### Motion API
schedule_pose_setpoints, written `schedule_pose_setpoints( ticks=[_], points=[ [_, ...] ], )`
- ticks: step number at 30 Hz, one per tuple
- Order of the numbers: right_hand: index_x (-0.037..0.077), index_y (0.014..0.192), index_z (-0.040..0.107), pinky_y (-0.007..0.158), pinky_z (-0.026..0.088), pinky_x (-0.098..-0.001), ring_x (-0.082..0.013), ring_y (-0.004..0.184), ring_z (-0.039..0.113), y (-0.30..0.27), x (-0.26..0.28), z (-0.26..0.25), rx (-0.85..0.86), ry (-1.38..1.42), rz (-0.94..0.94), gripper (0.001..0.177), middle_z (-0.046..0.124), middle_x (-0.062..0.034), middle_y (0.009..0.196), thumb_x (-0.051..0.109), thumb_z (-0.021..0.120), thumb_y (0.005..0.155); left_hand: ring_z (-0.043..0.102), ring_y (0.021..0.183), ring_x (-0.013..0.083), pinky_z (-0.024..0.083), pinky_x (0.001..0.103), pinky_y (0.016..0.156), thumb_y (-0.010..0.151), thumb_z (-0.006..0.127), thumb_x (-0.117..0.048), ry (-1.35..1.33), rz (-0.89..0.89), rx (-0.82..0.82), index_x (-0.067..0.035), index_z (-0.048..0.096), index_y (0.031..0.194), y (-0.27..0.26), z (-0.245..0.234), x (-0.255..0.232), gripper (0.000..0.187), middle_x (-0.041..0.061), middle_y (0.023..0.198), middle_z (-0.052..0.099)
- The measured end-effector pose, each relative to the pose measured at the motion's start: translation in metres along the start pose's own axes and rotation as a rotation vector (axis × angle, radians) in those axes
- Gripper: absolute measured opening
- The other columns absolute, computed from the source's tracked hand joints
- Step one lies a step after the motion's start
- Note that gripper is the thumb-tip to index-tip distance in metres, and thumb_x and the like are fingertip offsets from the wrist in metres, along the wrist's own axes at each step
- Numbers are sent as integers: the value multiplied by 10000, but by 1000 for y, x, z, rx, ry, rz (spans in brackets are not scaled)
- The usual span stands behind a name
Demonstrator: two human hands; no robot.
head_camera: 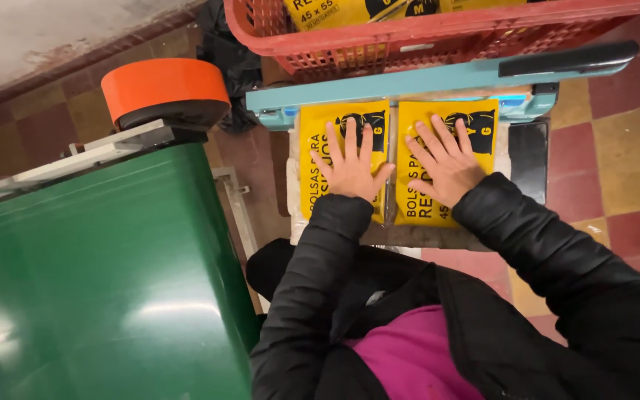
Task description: Folding black plastic bags and inserting them into yellow plastic packaging sleeves.
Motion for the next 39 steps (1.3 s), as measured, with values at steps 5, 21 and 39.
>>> schedule_pose_setpoints(
  ticks=[5, 21, 39],
  points=[
    [34, 1345, 637, 1198, 379, -522, -332, 1426, 514, 32, -7, -83, -105, -32, -206, 615, 620, -154, 1413, 288, 766, 800, 149, 1553, 451, 155, 825, 1093, 787, 691, -666, 49, 36, -1, -182, 464, 1542, 1, 7, -11, 925, 114, 1665, 299],
    [160, 1220, 728, 795, 566, -427, -316, 954, 708, 72, -126, -37, -58, 49, -8, 241, 740, -81, 1120, 335, 638, 1081, 236, 1571, 353, 203, 827, 1109, 755, 776, -617, -157, 299, 26, -220, 510, 1487, 9, 19, -88, 874, 37, 1639, 364],
    [107, 1212, 700, 841, 565, -417, -317, 974, 712, 63, -138, -16, -84, 130, -50, 220, 739, -108, 1100, 269, 723, 1066, 380, 1519, 282, 335, 685, 1163, 835, 746, -590, -212, 422, 65, -94, 545, 1480, -75, -1, -83, 838, 86, 1541, 477]
  ],
)
Point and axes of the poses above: each hand's wrist, its own y-axis towards the middle knuckle, its own z-axis out of the palm, x = y × z, the point moved 2 cm from there along y, towards the middle knuckle
